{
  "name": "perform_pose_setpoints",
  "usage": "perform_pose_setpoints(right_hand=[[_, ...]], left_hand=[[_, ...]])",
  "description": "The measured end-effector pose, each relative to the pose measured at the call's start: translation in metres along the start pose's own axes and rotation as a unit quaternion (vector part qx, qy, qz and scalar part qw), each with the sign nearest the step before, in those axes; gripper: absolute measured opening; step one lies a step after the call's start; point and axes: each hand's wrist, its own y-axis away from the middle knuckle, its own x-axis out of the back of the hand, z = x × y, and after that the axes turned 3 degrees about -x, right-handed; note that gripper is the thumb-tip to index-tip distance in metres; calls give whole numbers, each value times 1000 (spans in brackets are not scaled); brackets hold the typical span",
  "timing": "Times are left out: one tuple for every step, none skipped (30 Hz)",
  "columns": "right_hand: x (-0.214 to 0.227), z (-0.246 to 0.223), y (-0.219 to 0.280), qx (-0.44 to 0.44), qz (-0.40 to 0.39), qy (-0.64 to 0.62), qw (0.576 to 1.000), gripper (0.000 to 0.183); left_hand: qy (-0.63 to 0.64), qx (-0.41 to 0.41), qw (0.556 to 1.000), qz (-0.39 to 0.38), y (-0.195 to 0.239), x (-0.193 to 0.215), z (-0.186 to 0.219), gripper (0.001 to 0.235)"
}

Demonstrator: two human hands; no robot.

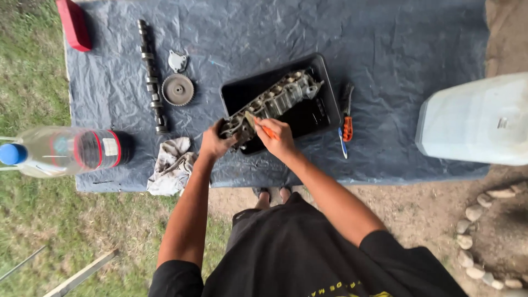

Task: The person scrubs a metal engine cylinder head with an orange brush over a black tray. They rotate the part to clean different sides and then use a smaller brush to clean the internal channels.

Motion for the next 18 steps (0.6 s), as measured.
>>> perform_pose_setpoints(right_hand=[[6,-1,4,-3,0,-2,1000,10],[12,-2,9,-16,-64,-3,998,10],[18,-2,6,-20,-133,-4,991,11],[18,-6,-12,-13,-137,-6,990,11],[20,-13,-18,8,-104,-8,995,9],[22,-20,-24,30,-70,-10,997,7],[19,-16,-20,25,-73,-10,997,7],[17,-13,-17,14,-82,-34,996,6],[12,-9,-26,15,-91,-60,994,6],[16,-6,-25,21,-93,-61,994,6],[20,-3,-24,6,-126,-45,991,4],[24,1,-23,-9,-159,-29,987,4],[24,-8,-31,-8,-163,-31,986,4],[25,-17,-38,16,-127,-41,991,3],[28,-24,-49,41,-85,-46,994,3],[22,-8,-39,41,-83,-45,995,3],[13,6,-30,40,-120,-37,991,3],[5,20,-22,38,-157,-30,986,4]], left_hand=[[-2,2,1000,-2,4,0,4,85],[-4,5,1000,-6,9,1,8,87],[0,8,1000,0,10,3,13,89],[2,10,1000,8,0,3,9,89],[1,14,1000,5,0,-3,2,90],[1,17,1000,2,0,-8,-6,91],[2,21,1000,-2,2,-11,-9,91],[0,21,1000,-4,5,-13,-11,93],[-2,15,1000,5,-2,-8,-11,94],[0,14,1000,11,0,-6,-6,94],[0,16,1000,9,3,-5,-2,94],[0,19,1000,6,5,-4,2,94],[1,23,1000,8,6,-6,-1,94],[3,18,1000,15,5,-7,-5,93],[4,8,1000,20,-2,-9,-4,93],[3,5,1000,19,-3,-12,-6,93],[4,11,1000,16,-2,-12,-8,95],[5,17,1000,14,-1,-11,-11,97]])
